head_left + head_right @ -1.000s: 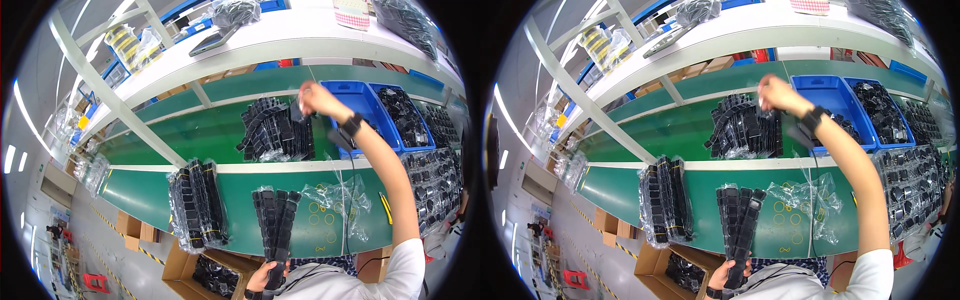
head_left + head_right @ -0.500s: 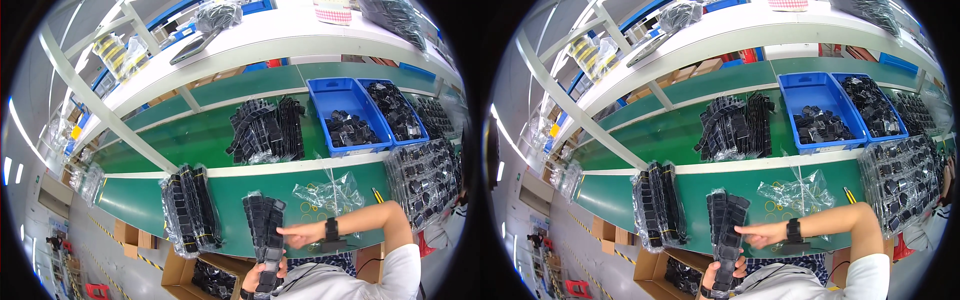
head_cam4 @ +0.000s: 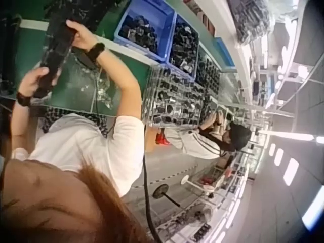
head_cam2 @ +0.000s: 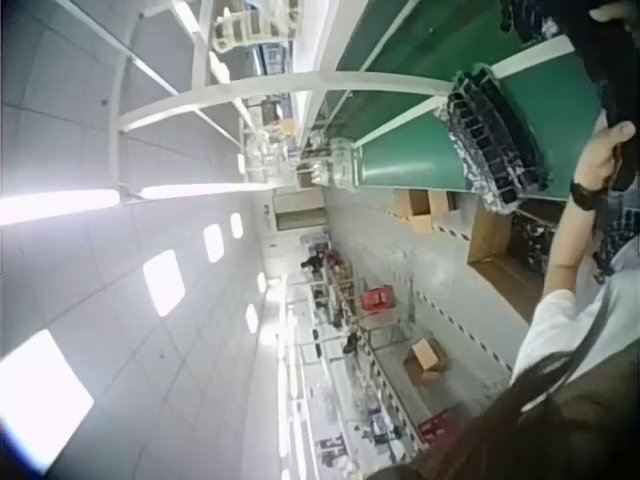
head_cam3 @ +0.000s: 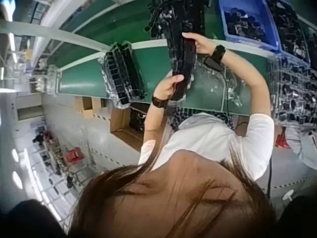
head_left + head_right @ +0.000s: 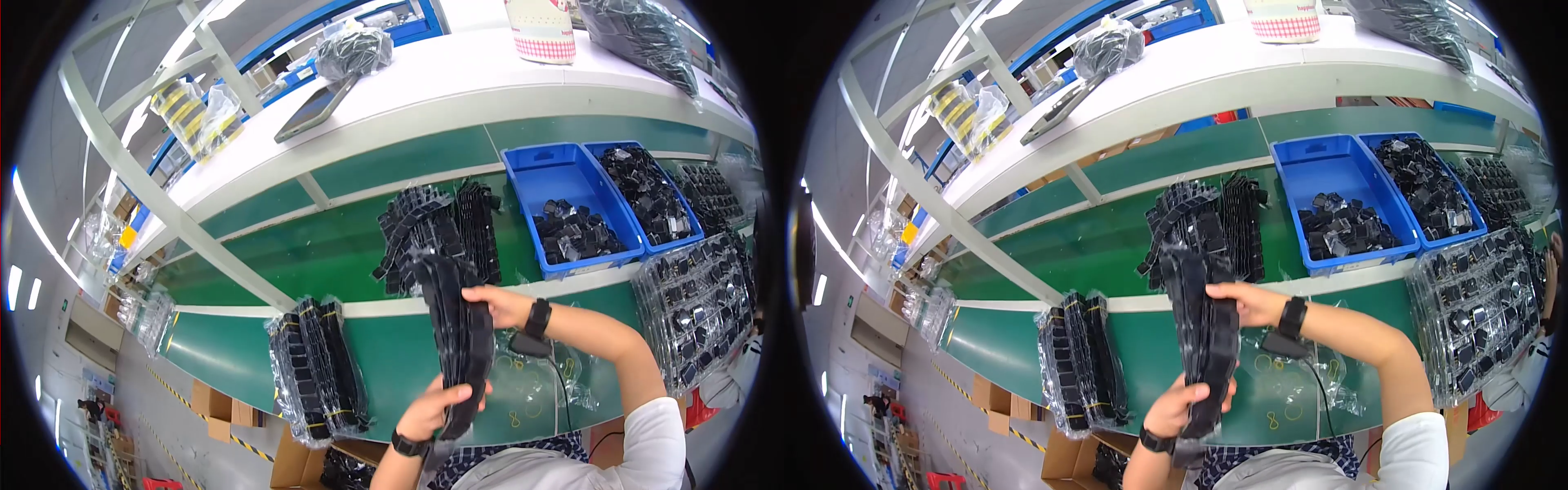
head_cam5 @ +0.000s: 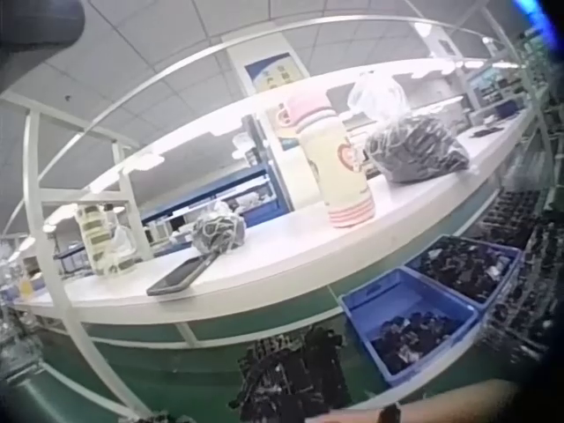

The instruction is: The person picks up a bundle of black plastic trays, removes the rubber band, and separates them by hand. They place the trays into a blue bin and then repeat the process with another bundle.

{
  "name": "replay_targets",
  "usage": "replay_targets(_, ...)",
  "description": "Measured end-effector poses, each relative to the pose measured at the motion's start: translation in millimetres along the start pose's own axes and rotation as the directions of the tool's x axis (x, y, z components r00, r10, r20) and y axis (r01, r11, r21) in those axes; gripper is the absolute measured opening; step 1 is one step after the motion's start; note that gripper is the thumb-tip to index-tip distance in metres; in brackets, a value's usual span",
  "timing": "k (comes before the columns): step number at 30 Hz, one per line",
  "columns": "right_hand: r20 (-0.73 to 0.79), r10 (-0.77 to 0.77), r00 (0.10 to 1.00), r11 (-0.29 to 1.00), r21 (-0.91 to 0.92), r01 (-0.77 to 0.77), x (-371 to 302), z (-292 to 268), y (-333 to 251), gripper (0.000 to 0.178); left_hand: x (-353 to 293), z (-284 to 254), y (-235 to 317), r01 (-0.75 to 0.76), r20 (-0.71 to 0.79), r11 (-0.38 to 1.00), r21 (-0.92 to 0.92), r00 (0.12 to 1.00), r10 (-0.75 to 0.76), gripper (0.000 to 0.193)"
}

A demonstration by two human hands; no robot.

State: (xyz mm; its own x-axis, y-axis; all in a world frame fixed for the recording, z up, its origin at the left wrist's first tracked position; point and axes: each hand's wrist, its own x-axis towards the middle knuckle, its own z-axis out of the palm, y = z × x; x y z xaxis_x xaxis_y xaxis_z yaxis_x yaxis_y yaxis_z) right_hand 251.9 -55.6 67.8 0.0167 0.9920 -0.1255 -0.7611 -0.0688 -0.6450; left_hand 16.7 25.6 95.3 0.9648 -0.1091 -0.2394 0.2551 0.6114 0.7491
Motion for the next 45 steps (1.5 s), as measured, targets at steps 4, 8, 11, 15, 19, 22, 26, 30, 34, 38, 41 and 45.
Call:
replay_targets(4, -0.163, -0.165, 0.973, 0.975, -0.177, 0.136, 33, -38, -73, 0.038, 77, -18, 56, 0.032, 0.022, 0.999, 0.022, 0.999, -0.032, 0.038)
replay_targets(8, -0.269, -0.308, 0.913, 0.923, -0.318, 0.217, 61, -37, -142, 0.034, 144, -48, 112, 0.020, -0.019, 0.989, 0.148, 1.000, -0.017, 0.048)
replay_targets(11, -0.194, -0.362, 0.912, 0.841, -0.489, 0.230, 77, -60, -192, 0.039, 184, -57, 148, -0.011, -0.041, 0.982, 0.188, 0.999, 0.019, 0.045)
replay_targets(15, -0.297, -0.476, 0.828, 0.708, -0.687, 0.160, 98, -100, -220, 0.051, 228, -74, 158, -0.005, -0.165, 0.971, 0.239, 0.985, 0.046, 0.039)
replay_targets(19, -0.385, -0.490, 0.782, 0.707, -0.701, 0.098, 114, -150, -217, 0.047, 258, -102, 143, 0.084, -0.279, 0.963, 0.255, 0.960, -0.010, 0.039)
replay_targets(22, -0.472, -0.432, 0.769, 0.727, -0.686, -0.013, 122, -162, -207, 0.045, 263, -116, 131, 0.115, -0.361, 0.971, 0.207, 0.932, -0.033, 0.051)
replay_targets(26, -0.598, -0.293, 0.746, 0.709, -0.659, -0.251, 115, -191, -213, 0.056, 269, -101, 127, 0.146, -0.442, 0.962, 0.232, 0.897, -0.030, 0.098)
replay_targets(30, -0.684, -0.377, 0.625, 0.483, -0.721, -0.497, 118, -200, -214, 0.062, 273, -101, 121, 0.168, -0.523, 0.904, 0.394, 0.849, 0.070, 0.110)
replay_targets(34, -0.072, -0.946, 0.315, -0.144, -0.779, -0.611, 73, -257, -233, 0.054, 292, -89, 113, 0.133, -0.453, 0.870, 0.474, 0.885, 0.112, 0.120)
replay_targets(38, 0.023, -0.872, 0.489, -0.259, -0.869, -0.422, 50, -183, -269, 0.033, 294, -118, 108, 0.219, -0.476, 0.615, 0.758, 0.830, 0.291, 0.119)
replay_targets(41, 0.050, -0.730, 0.681, -0.510, -0.704, -0.495, 28, -126, -279, 0.028, 295, -91, 107, 0.486, -0.532, 0.219, 0.846, 0.748, 0.397, 0.115)
replay_targets(45, 0.092, -0.767, 0.636, -0.400, -0.842, -0.361, -4, -47, -238, 0.019, 288, -60, 104, 0.521, -0.499, 0.104, 0.847, 0.713, 0.492, 0.108)
